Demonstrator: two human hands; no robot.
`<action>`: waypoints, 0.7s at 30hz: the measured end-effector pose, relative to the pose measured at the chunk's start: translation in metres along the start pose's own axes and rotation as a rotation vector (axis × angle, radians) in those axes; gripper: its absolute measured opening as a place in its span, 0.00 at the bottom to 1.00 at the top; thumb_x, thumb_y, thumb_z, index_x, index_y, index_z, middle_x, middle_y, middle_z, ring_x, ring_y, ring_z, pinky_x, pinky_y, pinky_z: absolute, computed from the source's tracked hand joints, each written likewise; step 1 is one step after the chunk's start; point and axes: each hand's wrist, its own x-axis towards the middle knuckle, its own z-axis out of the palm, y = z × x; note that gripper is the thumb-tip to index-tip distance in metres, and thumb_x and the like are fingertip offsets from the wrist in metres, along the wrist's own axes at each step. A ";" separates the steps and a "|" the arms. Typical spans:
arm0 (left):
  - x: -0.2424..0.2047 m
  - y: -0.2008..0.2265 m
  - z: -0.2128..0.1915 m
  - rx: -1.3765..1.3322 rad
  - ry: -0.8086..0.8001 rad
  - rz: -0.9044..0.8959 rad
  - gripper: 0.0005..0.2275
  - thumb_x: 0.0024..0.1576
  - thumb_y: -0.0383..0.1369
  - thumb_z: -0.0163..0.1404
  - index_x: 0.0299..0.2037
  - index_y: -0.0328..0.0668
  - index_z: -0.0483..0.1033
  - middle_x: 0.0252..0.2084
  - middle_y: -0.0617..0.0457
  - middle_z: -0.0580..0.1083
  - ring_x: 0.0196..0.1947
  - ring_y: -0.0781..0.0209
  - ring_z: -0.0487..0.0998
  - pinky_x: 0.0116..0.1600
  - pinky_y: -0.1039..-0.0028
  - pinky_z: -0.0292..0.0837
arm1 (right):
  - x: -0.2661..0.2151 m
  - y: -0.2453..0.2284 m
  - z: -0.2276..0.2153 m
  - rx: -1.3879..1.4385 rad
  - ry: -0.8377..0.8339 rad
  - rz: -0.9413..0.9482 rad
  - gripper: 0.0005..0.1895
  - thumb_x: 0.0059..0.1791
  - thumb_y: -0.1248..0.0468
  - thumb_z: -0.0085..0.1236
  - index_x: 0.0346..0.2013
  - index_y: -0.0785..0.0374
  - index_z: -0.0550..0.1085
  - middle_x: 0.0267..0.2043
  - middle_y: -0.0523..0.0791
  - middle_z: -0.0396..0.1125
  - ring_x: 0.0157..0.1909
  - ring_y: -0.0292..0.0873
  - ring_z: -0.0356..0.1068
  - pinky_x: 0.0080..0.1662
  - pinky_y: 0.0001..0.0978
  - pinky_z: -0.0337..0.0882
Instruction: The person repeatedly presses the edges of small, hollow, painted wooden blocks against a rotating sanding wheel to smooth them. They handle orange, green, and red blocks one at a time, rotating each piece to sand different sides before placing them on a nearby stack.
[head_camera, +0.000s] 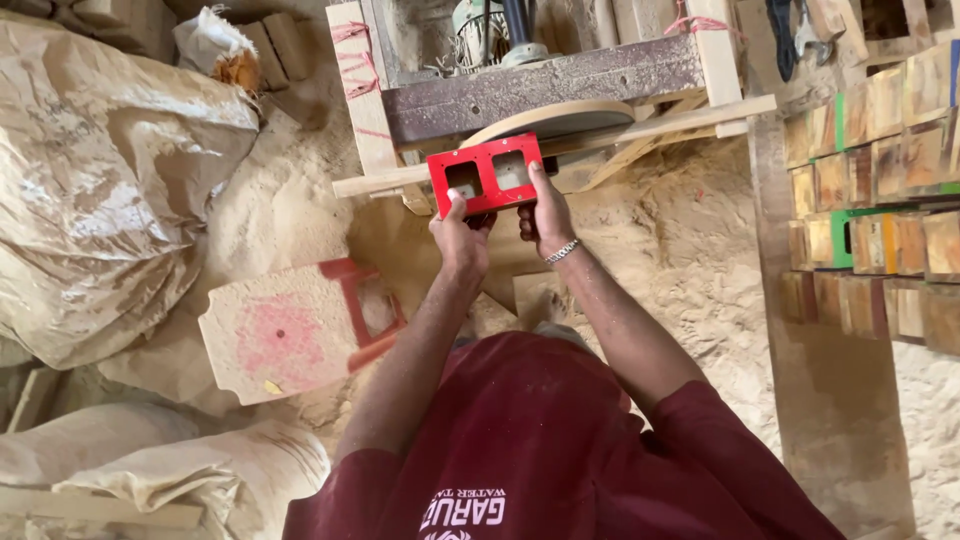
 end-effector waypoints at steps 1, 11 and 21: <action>-0.001 0.005 -0.001 0.010 0.020 -0.016 0.12 0.64 0.36 0.47 0.52 0.37 0.71 0.46 0.46 0.75 0.43 0.49 0.78 0.48 0.51 0.76 | 0.000 0.003 0.004 -0.023 0.022 -0.015 0.29 0.49 0.32 0.53 0.25 0.52 0.67 0.15 0.36 0.52 0.13 0.34 0.49 0.18 0.29 0.50; 0.001 0.018 0.008 0.110 0.052 -0.052 0.13 0.65 0.35 0.46 0.53 0.31 0.70 0.49 0.43 0.75 0.45 0.48 0.79 0.49 0.51 0.77 | 0.030 0.025 0.009 -0.063 0.131 -0.365 0.36 0.52 0.37 0.52 0.56 0.68 0.75 0.51 0.42 0.75 0.50 0.33 0.73 0.50 0.23 0.72; 0.004 -0.056 0.038 0.076 -0.009 -0.027 0.16 0.64 0.33 0.50 0.56 0.27 0.66 0.51 0.40 0.73 0.47 0.45 0.78 0.53 0.49 0.78 | 0.035 -0.001 -0.048 -0.121 0.314 -0.326 0.40 0.53 0.38 0.49 0.63 0.71 0.70 0.60 0.50 0.71 0.57 0.40 0.70 0.56 0.29 0.68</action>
